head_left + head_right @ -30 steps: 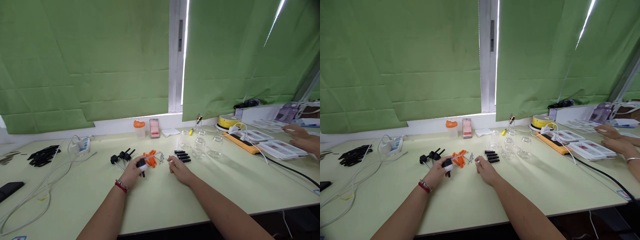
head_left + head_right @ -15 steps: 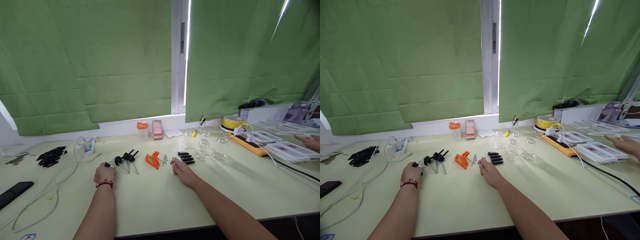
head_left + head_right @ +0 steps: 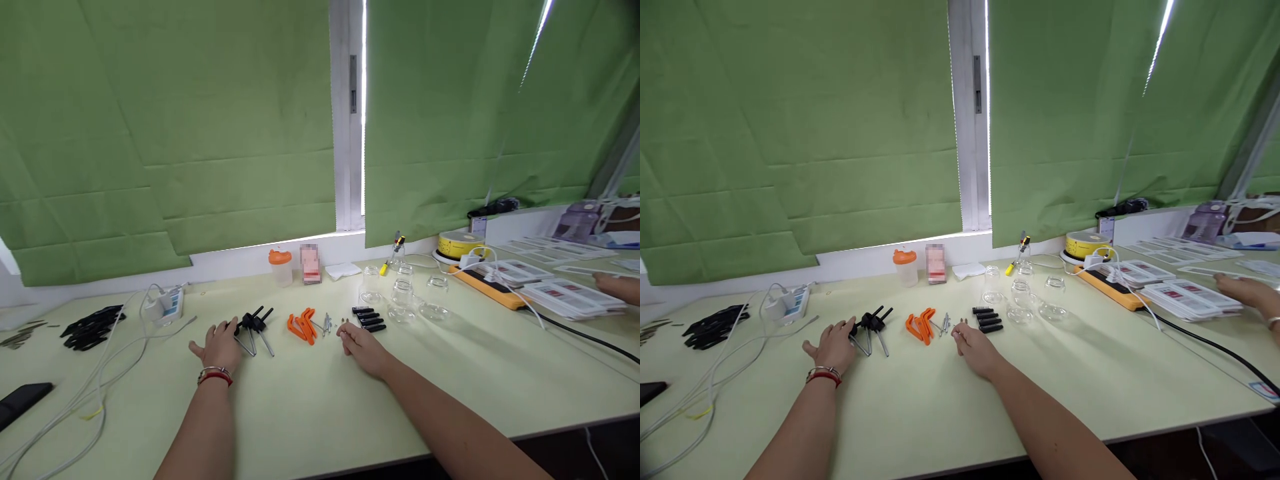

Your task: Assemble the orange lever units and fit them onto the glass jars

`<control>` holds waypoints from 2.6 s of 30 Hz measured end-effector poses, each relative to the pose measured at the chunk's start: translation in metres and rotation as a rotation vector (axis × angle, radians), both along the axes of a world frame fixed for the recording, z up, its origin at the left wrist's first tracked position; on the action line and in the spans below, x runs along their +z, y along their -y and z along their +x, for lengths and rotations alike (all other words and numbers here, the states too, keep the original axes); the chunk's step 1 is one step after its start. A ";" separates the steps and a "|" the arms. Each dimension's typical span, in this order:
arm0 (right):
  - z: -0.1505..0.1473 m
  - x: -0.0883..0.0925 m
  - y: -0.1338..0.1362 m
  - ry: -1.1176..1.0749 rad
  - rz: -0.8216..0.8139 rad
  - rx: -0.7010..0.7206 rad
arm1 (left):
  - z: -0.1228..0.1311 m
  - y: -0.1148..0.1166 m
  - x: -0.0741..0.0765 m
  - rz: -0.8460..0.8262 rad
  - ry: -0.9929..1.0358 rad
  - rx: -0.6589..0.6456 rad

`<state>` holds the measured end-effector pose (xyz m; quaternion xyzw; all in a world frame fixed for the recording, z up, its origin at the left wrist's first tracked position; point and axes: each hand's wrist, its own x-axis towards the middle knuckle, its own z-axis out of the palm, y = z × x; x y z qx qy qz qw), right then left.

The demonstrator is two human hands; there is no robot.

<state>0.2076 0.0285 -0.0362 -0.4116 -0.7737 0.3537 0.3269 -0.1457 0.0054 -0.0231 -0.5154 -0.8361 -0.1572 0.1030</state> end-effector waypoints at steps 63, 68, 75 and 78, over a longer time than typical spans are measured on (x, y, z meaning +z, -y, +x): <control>0.004 -0.001 -0.010 0.534 0.387 -0.330 | 0.107 0.028 0.015 -0.363 0.932 -0.933; 0.003 0.000 -0.011 0.482 0.370 -0.265 | 0.109 0.030 0.016 -0.427 0.985 -0.961; 0.011 0.005 -0.012 0.437 0.323 -0.305 | 0.107 0.029 0.013 -0.422 0.947 -0.957; 0.014 0.006 -0.012 0.426 0.299 -0.308 | 0.101 0.028 0.013 -0.428 0.876 -0.966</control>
